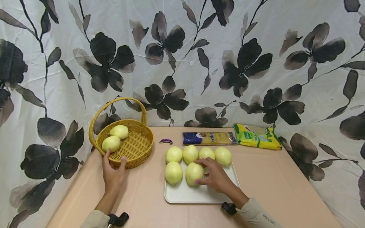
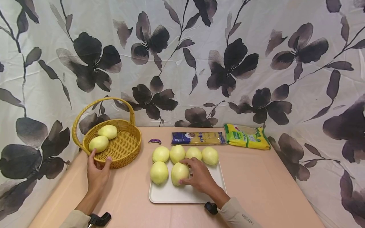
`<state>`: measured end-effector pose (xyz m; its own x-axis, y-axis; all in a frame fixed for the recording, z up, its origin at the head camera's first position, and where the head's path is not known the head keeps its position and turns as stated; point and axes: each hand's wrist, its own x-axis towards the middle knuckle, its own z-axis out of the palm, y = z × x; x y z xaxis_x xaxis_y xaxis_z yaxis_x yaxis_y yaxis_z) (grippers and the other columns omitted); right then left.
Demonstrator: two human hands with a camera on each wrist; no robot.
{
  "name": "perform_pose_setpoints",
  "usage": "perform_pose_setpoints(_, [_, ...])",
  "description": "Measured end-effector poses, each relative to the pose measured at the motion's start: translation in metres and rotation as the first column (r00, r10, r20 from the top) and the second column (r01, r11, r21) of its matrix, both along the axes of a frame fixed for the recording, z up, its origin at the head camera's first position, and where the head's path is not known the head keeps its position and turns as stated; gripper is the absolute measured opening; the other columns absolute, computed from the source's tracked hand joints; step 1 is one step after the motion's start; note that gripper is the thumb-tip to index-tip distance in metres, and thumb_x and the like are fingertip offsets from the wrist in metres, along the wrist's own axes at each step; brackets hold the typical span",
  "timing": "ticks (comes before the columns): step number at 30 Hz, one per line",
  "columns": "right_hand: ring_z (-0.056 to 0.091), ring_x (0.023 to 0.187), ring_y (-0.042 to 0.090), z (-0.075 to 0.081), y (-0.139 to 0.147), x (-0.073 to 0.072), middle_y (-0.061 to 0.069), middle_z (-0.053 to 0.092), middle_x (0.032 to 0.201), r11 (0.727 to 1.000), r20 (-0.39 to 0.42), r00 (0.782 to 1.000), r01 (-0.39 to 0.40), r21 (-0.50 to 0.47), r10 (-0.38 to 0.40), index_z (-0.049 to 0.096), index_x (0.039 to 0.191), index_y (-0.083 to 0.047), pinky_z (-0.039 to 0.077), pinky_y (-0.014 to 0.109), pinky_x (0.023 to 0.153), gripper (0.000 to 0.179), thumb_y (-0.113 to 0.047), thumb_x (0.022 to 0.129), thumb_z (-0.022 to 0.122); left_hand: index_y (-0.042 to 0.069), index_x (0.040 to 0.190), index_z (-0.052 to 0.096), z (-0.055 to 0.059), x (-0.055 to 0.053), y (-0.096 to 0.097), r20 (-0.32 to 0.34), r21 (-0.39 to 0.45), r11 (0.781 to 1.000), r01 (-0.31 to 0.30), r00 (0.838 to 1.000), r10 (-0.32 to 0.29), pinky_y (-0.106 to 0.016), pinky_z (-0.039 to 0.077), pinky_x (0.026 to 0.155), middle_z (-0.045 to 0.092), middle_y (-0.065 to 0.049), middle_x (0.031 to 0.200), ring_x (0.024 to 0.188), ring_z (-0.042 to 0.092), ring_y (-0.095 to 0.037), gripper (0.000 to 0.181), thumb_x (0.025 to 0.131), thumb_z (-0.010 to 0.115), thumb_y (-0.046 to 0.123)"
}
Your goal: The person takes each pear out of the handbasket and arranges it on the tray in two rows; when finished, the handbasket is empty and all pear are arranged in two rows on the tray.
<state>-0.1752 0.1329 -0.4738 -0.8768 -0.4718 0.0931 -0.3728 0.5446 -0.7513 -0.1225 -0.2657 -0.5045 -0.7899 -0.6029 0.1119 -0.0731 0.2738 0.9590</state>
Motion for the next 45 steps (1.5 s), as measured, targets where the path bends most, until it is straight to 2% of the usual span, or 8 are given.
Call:
perform_pose_setpoints(4, [0.064,0.118,0.026,-0.002,0.000,-0.001,0.005,0.066,0.135,0.999,0.002,0.999,-0.035,-0.025,0.035,0.068,0.140,-0.019,0.065,0.029,0.084,0.071,-0.017,0.075,0.098,0.032,0.171,0.017,0.000,0.000,0.000,0.003,-0.002,1.000,-0.001,1.000,0.001,-0.053,0.038,0.121,0.021,-0.008,0.175,0.156,0.034,-0.035,0.080,0.106,0.063,0.037])
perform_pose_setpoints(8, [0.062,0.130,0.034,-0.005,-0.001,-0.004,0.007,0.063,0.143,0.990,0.010,0.992,-0.129,-0.064,0.129,0.065,0.142,-0.018,0.065,0.032,0.092,0.071,-0.007,0.078,0.093,0.032,0.171,0.017,-0.001,0.000,-0.001,0.002,-0.005,1.000,-0.004,1.000,0.004,-0.051,0.038,0.120,0.021,-0.009,0.175,0.156,0.034,-0.036,0.079,0.107,0.063,0.037])
perform_pose_setpoints(12, [0.058,0.138,0.036,-0.007,-0.001,-0.006,0.008,0.060,0.148,0.983,0.013,0.986,-0.166,-0.080,0.168,0.064,0.145,-0.018,0.063,0.035,0.097,0.073,0.000,0.079,0.090,0.031,0.171,0.017,-0.002,0.000,-0.001,-0.004,-0.007,1.000,0.000,1.000,0.000,-0.050,0.038,0.120,0.022,-0.009,0.175,0.155,0.035,-0.036,0.079,0.107,0.062,0.037])
perform_pose_setpoints(19, [0.058,0.138,0.037,-0.007,0.000,-0.003,0.010,0.059,0.147,0.986,0.037,0.992,-0.112,-0.121,0.118,0.064,0.145,-0.016,0.061,0.035,0.100,0.072,0.003,0.080,0.089,0.030,0.171,0.018,0.002,0.000,0.001,-0.018,-0.007,1.000,0.004,1.000,-0.004,-0.053,0.038,0.121,0.023,-0.009,0.174,0.156,0.034,-0.034,0.079,0.107,0.063,0.036])
perform_pose_setpoints(24, [0.059,0.136,0.039,-0.004,0.002,-0.001,0.012,0.060,0.146,0.986,0.047,0.995,-0.080,-0.146,0.087,0.064,0.144,-0.014,0.061,0.041,0.101,0.072,0.000,0.078,0.091,0.030,0.171,0.017,0.002,0.000,0.001,-0.014,0.000,1.000,0.005,1.000,-0.005,-0.053,0.037,0.122,0.023,-0.009,0.175,0.156,0.035,-0.034,0.079,0.107,0.063,0.035])
perform_pose_setpoints(30, [0.059,0.137,0.041,0.003,0.003,-0.002,0.010,0.062,0.143,0.985,0.004,0.997,-0.074,-0.156,0.076,0.065,0.143,-0.015,0.060,0.046,0.103,0.073,-0.002,0.077,0.094,0.030,0.171,0.017,0.002,0.000,0.001,-0.008,-0.004,1.000,0.009,1.000,-0.009,-0.055,0.037,0.121,0.021,-0.009,0.175,0.156,0.034,-0.036,0.079,0.107,0.062,0.036])
perform_pose_setpoints(38, [0.060,0.138,0.030,0.025,-0.014,-0.004,0.002,0.064,0.144,0.986,-0.110,0.993,-0.060,-0.158,0.042,0.067,0.141,-0.024,0.059,0.048,0.104,0.071,-0.012,0.077,0.096,0.031,0.172,0.015,0.001,0.000,0.000,0.002,0.002,1.000,0.011,1.000,-0.011,-0.056,0.037,0.120,0.019,-0.007,0.177,0.157,0.032,-0.035,0.080,0.107,0.062,0.039])
perform_pose_setpoints(45, [0.061,0.137,0.027,0.045,-0.046,-0.007,0.000,0.065,0.141,0.954,-0.126,0.989,-0.111,-0.279,0.078,0.069,0.139,-0.021,0.061,0.043,0.103,0.067,-0.009,0.078,0.095,0.031,0.172,0.015,0.002,0.001,0.001,-0.002,0.005,1.000,0.006,1.000,-0.006,-0.055,0.038,0.118,0.021,-0.007,0.176,0.155,0.035,-0.033,0.082,0.106,0.063,0.039])
